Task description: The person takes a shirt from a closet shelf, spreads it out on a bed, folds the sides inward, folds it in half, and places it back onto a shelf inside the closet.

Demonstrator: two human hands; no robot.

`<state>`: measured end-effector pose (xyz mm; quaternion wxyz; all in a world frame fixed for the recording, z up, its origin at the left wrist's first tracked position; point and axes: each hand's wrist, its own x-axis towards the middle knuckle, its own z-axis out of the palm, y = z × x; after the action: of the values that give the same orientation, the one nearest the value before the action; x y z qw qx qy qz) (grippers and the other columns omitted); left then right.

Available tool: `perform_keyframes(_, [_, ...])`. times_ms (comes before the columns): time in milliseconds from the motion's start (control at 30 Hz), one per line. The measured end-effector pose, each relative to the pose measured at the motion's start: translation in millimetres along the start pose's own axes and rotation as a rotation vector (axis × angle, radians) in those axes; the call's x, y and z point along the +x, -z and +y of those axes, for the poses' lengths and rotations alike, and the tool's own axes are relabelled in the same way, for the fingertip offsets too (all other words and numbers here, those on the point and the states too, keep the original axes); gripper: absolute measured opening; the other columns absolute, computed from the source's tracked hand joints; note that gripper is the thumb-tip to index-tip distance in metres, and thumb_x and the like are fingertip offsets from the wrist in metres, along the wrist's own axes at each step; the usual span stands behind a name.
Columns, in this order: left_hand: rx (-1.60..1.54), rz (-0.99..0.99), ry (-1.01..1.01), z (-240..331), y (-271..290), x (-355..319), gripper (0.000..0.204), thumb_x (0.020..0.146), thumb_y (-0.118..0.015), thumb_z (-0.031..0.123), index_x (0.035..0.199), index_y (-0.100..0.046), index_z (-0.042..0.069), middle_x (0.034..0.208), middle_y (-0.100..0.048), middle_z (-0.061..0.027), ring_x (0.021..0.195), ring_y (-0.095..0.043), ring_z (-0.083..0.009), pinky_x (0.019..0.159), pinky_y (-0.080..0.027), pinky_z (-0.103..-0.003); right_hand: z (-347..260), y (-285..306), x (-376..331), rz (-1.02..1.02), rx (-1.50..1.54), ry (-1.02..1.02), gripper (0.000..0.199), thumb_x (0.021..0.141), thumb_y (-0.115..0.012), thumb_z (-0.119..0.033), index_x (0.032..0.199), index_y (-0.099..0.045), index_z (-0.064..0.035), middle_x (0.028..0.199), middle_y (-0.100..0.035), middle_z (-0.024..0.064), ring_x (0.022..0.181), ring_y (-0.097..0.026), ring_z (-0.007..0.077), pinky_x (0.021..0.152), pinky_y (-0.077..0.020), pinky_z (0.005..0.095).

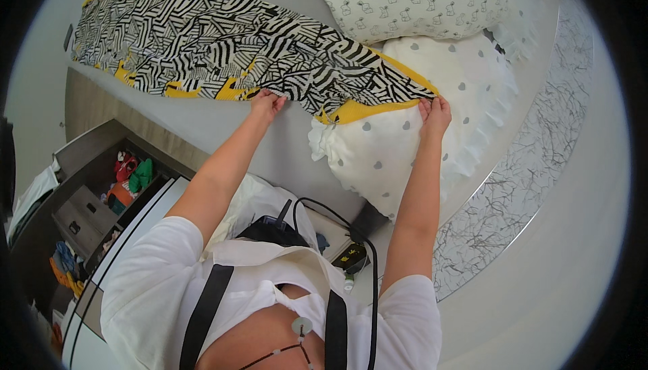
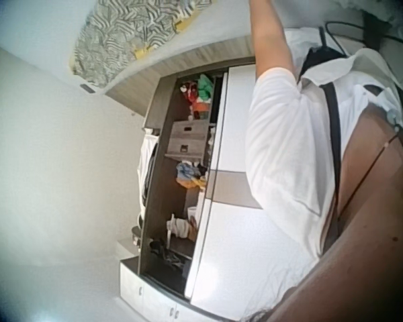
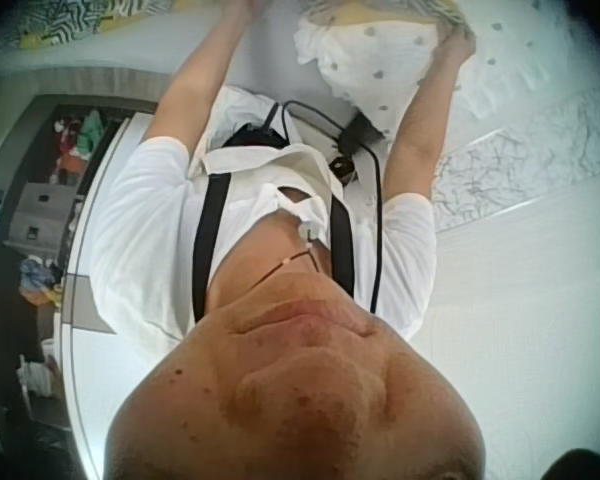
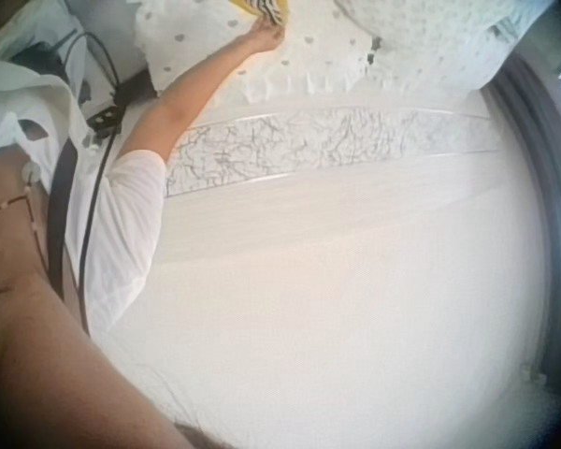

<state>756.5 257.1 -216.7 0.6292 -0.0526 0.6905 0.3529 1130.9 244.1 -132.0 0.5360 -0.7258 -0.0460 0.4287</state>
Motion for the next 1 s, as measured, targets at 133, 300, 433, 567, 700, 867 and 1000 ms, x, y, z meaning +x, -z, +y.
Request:
perform_keyframes(133, [0.535, 0.001, -0.167, -16.2, -14.8, -1.5, 0.014, 0.067, -0.054, 0.001, 0.08, -0.05, -0.004, 0.065, -0.057, -0.0121, 0.056, -0.058, -0.0216, 0.04, -0.043, -0.028, 9.8, -5.2, -0.5, 0.055, -0.049, 0.025, 0.019, 0.085, -0.041, -0.009, 0.101, -0.045, -0.0016, 0.084, -0.053, 0.0057, 0.07, -0.056, 0.0126, 0.06, -0.0502, 0.0216])
perform_keyframes(300, [1.103, 0.091, -0.6, -22.7, -24.5, -5.9, 0.028, 0.064, -0.057, 0.011, 0.086, -0.048, -0.004, 0.082, -0.054, -0.0164, 0.074, -0.053, -0.0346, 0.063, -0.043, -0.039, 13.7, -14.5, 3.5, 0.114, -0.107, 0.035, 0.016, 0.085, -0.041, -0.009, 0.098, -0.045, -0.0017, 0.083, -0.052, 0.0062, 0.066, -0.054, 0.0125, 0.059, -0.0481, 0.0218])
perform_keyframes(433, [1.107, 0.185, -0.732, -14.9, -44.4, -29.9, 0.036, 0.065, -0.059, 0.012, 0.097, -0.045, 0.004, 0.099, -0.043, -0.0135, 0.086, -0.049, -0.0317, 0.067, -0.042, -0.039, 17.9, -13.0, 7.4, 0.114, -0.113, 0.046, 0.017, 0.085, -0.04, -0.009, 0.1, -0.045, -0.0028, 0.08, -0.052, 0.004, 0.063, -0.052, 0.0092, 0.058, -0.048, 0.0187])
perform_keyframes(567, [1.062, 0.183, -0.839, -22.6, -47.2, -20.8, 0.026, 0.065, -0.057, 0.01, 0.09, -0.05, 0.006, 0.094, -0.045, -0.0127, 0.08, -0.049, -0.0312, 0.065, -0.042, -0.039, 18.2, -12.8, 6.4, 0.095, -0.113, 0.055, 0.017, 0.085, -0.04, -0.01, 0.1, -0.045, -0.0023, 0.08, -0.052, 0.0045, 0.064, -0.052, 0.0093, 0.059, -0.0481, 0.0194])
perform_keyframes(700, [1.006, 0.186, -0.855, -22.4, -41.3, -4.6, 0.013, 0.064, -0.056, 0.01, 0.075, -0.055, 0.002, 0.082, -0.048, -0.0129, 0.074, -0.049, -0.0305, 0.063, -0.041, -0.037, 12.4, -11.7, 2.3, 0.067, -0.046, 0.013, 0.019, 0.085, -0.04, -0.01, 0.101, -0.045, -0.0012, 0.083, -0.053, 0.0062, 0.069, -0.054, 0.0111, 0.064, -0.0486, 0.0211])
perform_keyframes(867, [0.777, 0.075, -0.981, -29.2, 4.7, -22.5, 0.008, 0.065, -0.058, 0.009, 0.067, -0.055, 0.001, 0.071, -0.05, -0.0096, 0.063, -0.049, -0.0238, 0.056, -0.04, -0.031, 9.9, 3.9, 11.9, -0.039, 0.055, -0.068, 0.02, 0.086, -0.037, -0.009, 0.102, -0.044, -0.0002, 0.086, -0.053, 0.0084, 0.074, -0.055, 0.0152, 0.069, -0.0489, 0.0254])
perform_keyframes(1000, [0.764, 0.037, -0.919, -34.7, 59.6, -72.1, 0.008, 0.067, -0.058, 0.009, 0.067, -0.055, 0.002, 0.07, -0.049, -0.0073, 0.059, -0.048, -0.0168, 0.054, -0.039, -0.026, 6.6, 7.1, 10.9, -0.082, 0.12, -0.098, 0.021, 0.086, -0.037, -0.009, 0.103, -0.042, 0.0009, 0.086, -0.052, 0.01, 0.076, -0.055, 0.0181, 0.071, -0.0487, 0.0297])
